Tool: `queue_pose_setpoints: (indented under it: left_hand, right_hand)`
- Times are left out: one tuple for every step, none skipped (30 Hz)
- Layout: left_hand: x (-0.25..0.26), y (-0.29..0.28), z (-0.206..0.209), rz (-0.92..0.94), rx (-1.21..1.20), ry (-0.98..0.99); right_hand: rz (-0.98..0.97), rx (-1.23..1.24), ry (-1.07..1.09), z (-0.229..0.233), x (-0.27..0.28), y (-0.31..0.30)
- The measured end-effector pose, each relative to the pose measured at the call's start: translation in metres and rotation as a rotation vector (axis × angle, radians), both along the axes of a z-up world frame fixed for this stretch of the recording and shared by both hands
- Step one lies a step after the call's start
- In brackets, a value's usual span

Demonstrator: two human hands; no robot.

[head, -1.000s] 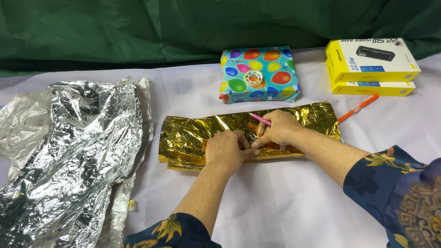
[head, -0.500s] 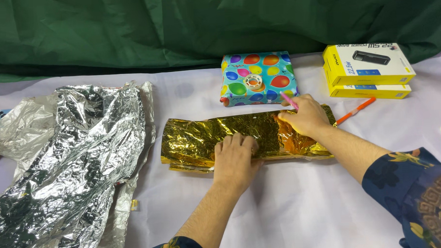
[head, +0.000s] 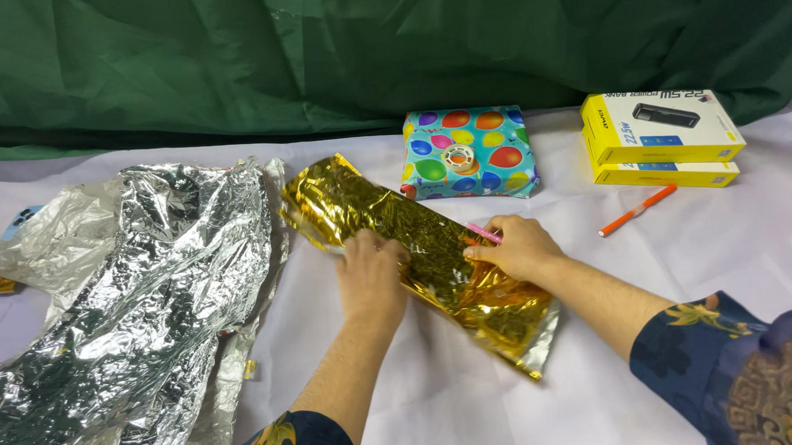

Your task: The person wraps a power bank box in gold foil, then wraps another box in colorful balloon-patterned paper. They use tape to secure the wrapping and a pink pen to mark or adjust the packages.

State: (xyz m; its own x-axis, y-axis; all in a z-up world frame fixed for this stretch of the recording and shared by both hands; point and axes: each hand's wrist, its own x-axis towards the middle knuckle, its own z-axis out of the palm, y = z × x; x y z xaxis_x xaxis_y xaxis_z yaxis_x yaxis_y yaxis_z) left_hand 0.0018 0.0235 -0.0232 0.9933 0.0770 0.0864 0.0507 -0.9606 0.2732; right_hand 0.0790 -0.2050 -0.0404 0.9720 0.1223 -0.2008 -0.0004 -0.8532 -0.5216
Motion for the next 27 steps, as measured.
queue_pose_setpoints:
  left_hand:
    - [-0.001, 0.004, -0.002, 0.066, -0.062, 0.005]
    - [-0.002, 0.008, -0.006, 0.131, -0.123, 0.009]
    - [-0.004, 0.011, -0.010, 0.197, -0.185, 0.014]
    - [-0.006, 0.014, -0.015, 0.287, -0.318, 0.091]
    - [-0.007, 0.016, -0.021, 0.379, -0.451, 0.171]
    - [-0.009, 0.019, -0.027, 0.472, -0.584, 0.250]
    - [-0.011, 0.019, -0.034, 0.475, -0.701, 0.274]
    - [-0.012, 0.019, -0.041, 0.477, -0.818, 0.298]
    - [-0.012, 0.020, -0.046, 0.478, -0.938, 0.318]
    - [-0.012, 0.020, -0.052, 0.495, -0.959, 0.315]
    - [-0.011, 0.020, -0.057, 0.509, -0.981, 0.310]
    - [-0.010, 0.020, -0.061, 0.524, -1.003, 0.305]
    - [-0.007, 0.019, -0.064, 0.522, -0.949, 0.278]
    - [-0.002, 0.019, -0.066, 0.521, -0.894, 0.251]
    - [0.001, 0.020, -0.068, 0.517, -0.839, 0.226]
    - [0.002, 0.021, -0.070, 0.524, -0.892, 0.234]
    - [0.003, 0.023, -0.072, 0.528, -0.944, 0.244]
    - [0.004, 0.025, -0.073, 0.533, -0.995, 0.255]
    - [0.004, 0.027, -0.074, 0.555, -0.971, 0.218]
    - [0.004, 0.029, -0.075, 0.576, -0.947, 0.182]
    - [0.005, 0.031, -0.075, 0.598, -0.921, 0.146]
    - [0.005, 0.034, -0.074, 0.601, -0.920, 0.139]
    - [0.007, 0.039, -0.071, 0.605, -0.919, 0.129]
    - [0.008, 0.043, -0.068, 0.609, -0.918, 0.119]
    - [0.009, 0.046, -0.065, 0.622, -0.869, 0.129]
    - [0.010, 0.050, -0.061, 0.635, -0.821, 0.140]
    - [0.010, 0.051, -0.058, 0.646, -0.771, 0.153]
  right_hand:
    - [-0.014, 0.012, 0.025, 0.002, -0.003, 0.007]
    - [-0.023, -0.017, 0.038, 0.005, -0.006, 0.012]
    - [-0.032, -0.046, 0.051, 0.008, -0.009, 0.018]
    - [-0.041, -0.075, 0.064, 0.012, -0.011, 0.022]
    - [-0.034, -0.092, 0.054, 0.016, -0.012, 0.026]
    - [-0.027, -0.110, 0.044, 0.019, -0.013, 0.029]
    - [-0.020, -0.127, 0.033, 0.022, -0.014, 0.032]
    - [-0.024, -0.120, 0.042, 0.023, -0.014, 0.034]
    - [-0.025, -0.116, 0.050, 0.025, -0.014, 0.036]
    - [-0.027, -0.111, 0.057, 0.025, -0.014, 0.037]
    - [-0.025, -0.108, 0.058, 0.025, -0.014, 0.039]
    - [-0.024, -0.106, 0.058, 0.024, -0.014, 0.041]
    - [-0.020, -0.104, 0.057, 0.022, -0.013, 0.042]
    - [-0.012, -0.096, 0.053, 0.021, -0.012, 0.042]
    - [-0.007, -0.087, 0.050, 0.019, -0.010, 0.042]
    - [-0.001, -0.079, 0.046, 0.017, -0.008, 0.042]
    - [-0.017, -0.051, 0.057, 0.013, -0.007, 0.041]
    - [-0.032, -0.022, 0.067, 0.009, -0.006, 0.041]
    - [-0.047, 0.003, 0.076, 0.005, -0.004, 0.040]
    - [-0.068, 0.086, 0.121, 0.001, -0.002, 0.041]
    - [-0.090, 0.169, 0.167, -0.004, -0.001, 0.044]
    - [-0.112, 0.251, 0.214, -0.009, -0.001, 0.045]
    - [-0.111, 0.288, 0.201, -0.014, -0.002, 0.046]
    - [-0.109, 0.324, 0.189, -0.019, -0.003, 0.047]
    - [-0.107, 0.360, 0.177, -0.023, -0.003, 0.049]
    - [-0.109, 0.414, 0.196, -0.027, -0.003, 0.050]
    - [-0.115, 0.468, 0.216, -0.031, -0.003, 0.050]
